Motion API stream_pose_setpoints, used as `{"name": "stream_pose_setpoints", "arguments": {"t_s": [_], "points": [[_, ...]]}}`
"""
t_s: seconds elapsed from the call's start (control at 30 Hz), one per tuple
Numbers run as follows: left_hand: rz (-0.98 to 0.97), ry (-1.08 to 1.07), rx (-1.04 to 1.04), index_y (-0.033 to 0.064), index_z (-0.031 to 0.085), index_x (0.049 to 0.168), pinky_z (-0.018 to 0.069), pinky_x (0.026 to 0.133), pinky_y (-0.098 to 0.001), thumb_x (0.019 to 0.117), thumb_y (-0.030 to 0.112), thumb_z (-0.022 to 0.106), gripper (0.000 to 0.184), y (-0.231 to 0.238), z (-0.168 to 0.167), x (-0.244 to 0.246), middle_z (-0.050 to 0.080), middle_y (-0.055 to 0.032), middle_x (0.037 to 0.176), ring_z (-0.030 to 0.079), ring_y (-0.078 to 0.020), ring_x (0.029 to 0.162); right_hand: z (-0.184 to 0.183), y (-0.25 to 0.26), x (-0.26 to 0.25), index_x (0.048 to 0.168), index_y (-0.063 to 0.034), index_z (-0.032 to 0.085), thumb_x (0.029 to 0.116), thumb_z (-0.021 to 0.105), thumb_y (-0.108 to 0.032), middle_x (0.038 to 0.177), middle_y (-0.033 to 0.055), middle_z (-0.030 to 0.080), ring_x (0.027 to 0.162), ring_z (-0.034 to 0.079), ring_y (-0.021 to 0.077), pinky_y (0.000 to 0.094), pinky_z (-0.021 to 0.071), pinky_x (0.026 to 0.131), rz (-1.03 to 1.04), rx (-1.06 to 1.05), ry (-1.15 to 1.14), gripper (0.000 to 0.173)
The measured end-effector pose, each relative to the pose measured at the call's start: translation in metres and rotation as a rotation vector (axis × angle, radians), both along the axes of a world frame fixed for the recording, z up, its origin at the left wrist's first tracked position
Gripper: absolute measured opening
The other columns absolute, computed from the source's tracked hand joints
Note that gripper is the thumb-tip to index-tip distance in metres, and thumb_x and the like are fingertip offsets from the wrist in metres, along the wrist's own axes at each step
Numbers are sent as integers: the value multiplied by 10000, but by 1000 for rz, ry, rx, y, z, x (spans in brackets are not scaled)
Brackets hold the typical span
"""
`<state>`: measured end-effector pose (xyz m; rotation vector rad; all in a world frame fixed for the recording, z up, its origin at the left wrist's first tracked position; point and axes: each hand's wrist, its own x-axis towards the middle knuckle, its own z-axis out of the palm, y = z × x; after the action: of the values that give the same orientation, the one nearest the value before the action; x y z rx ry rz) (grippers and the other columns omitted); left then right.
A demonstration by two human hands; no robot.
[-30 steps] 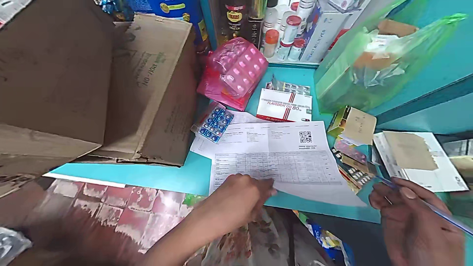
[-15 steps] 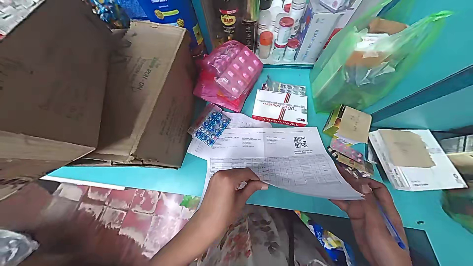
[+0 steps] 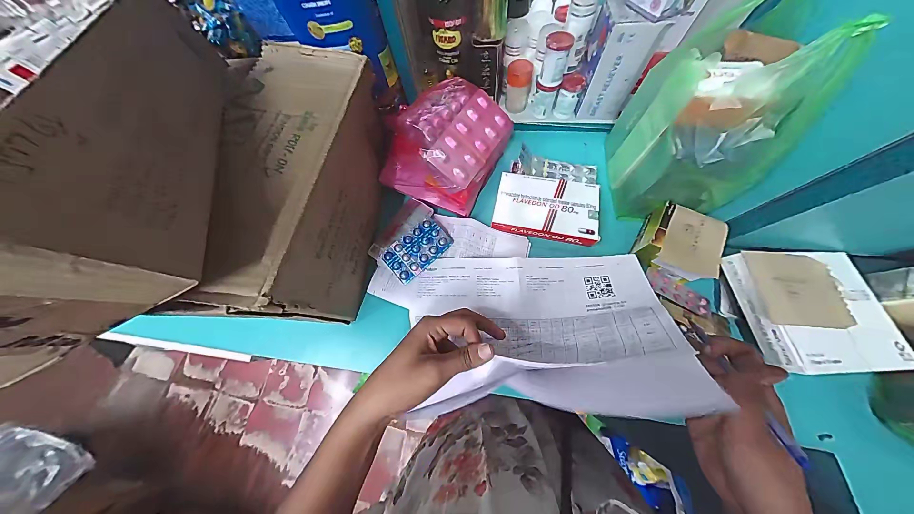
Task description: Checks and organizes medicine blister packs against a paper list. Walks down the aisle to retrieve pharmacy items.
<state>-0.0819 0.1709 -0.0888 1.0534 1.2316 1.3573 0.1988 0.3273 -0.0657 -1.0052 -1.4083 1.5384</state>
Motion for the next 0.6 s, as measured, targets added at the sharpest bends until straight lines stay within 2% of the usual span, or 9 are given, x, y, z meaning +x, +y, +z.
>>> {"name": "stream_pose_setpoints", "arguments": {"t_s": [0.03,0.07,0.13,0.2,0.23,0.3,0.37,0.47,0.6], "points": [[18,4,-1,108,705,872,546,834,-201,987,195,641,157,0,-2,1,711,26,1172,647,-23,1070,0,1,1,1094,-254,423,1042,454,-549,1166,-147,716,1025,717,43,217,624,773,19,38,-12,302],[51,21,9,98,713,908,557,832,-207,992,191,642,144,0,-2,3,727,21,1143,666,-29,1049,-2,3,2,1099,-232,429,1025,467,-576,1172,-119,719,1057,713,61,229,619,825,28,66,-16,354],[166,121,62,97,706,949,558,735,-163,1006,200,640,135,-2,1,10,747,46,999,682,14,885,-3,6,6,1122,-170,419,1017,563,-496,1206,-54,712,1095,706,102,263,612,880,53,126,-67,372],[328,261,181,96,668,956,453,585,-86,1030,215,606,154,-6,8,17,677,91,814,557,89,663,2,7,6,1072,-146,428,973,662,-184,1146,-52,718,1039,712,67,226,611,846,56,152,-135,256],[424,321,239,124,653,973,438,577,-66,1044,234,581,150,-8,14,19,644,122,782,529,113,642,4,7,6,1041,-135,424,920,679,-61,1089,-56,725,974,720,52,214,616,804,40,146,-179,291],[679,395,310,216,651,997,475,620,-61,1052,278,559,124,-15,29,20,633,189,802,562,123,682,5,9,8,1007,-120,438,857,685,48,989,-59,728,875,726,46,218,623,747,10,133,-248,334],[940,427,382,271,666,1022,525,682,-89,1049,281,561,109,-22,42,17,664,219,871,617,100,752,3,12,11,1001,-119,448,850,676,66,952,-63,729,827,724,43,217,624,719,7,134,-272,330],[1190,459,508,244,640,1046,547,747,-131,1065,219,526,118,-32,46,7,667,200,916,642,65,823,2,13,13,995,-119,442,858,671,73,961,-65,733,818,725,36,213,623,720,18,137,-282,329],[1368,454,554,202,575,1039,537,736,-140,1090,154,417,173,-36,44,1,621,194,859,624,66,793,2,13,12,996,-126,441,861,673,78,957,-84,726,832,719,30,221,624,740,37,142,-295,338]]}}
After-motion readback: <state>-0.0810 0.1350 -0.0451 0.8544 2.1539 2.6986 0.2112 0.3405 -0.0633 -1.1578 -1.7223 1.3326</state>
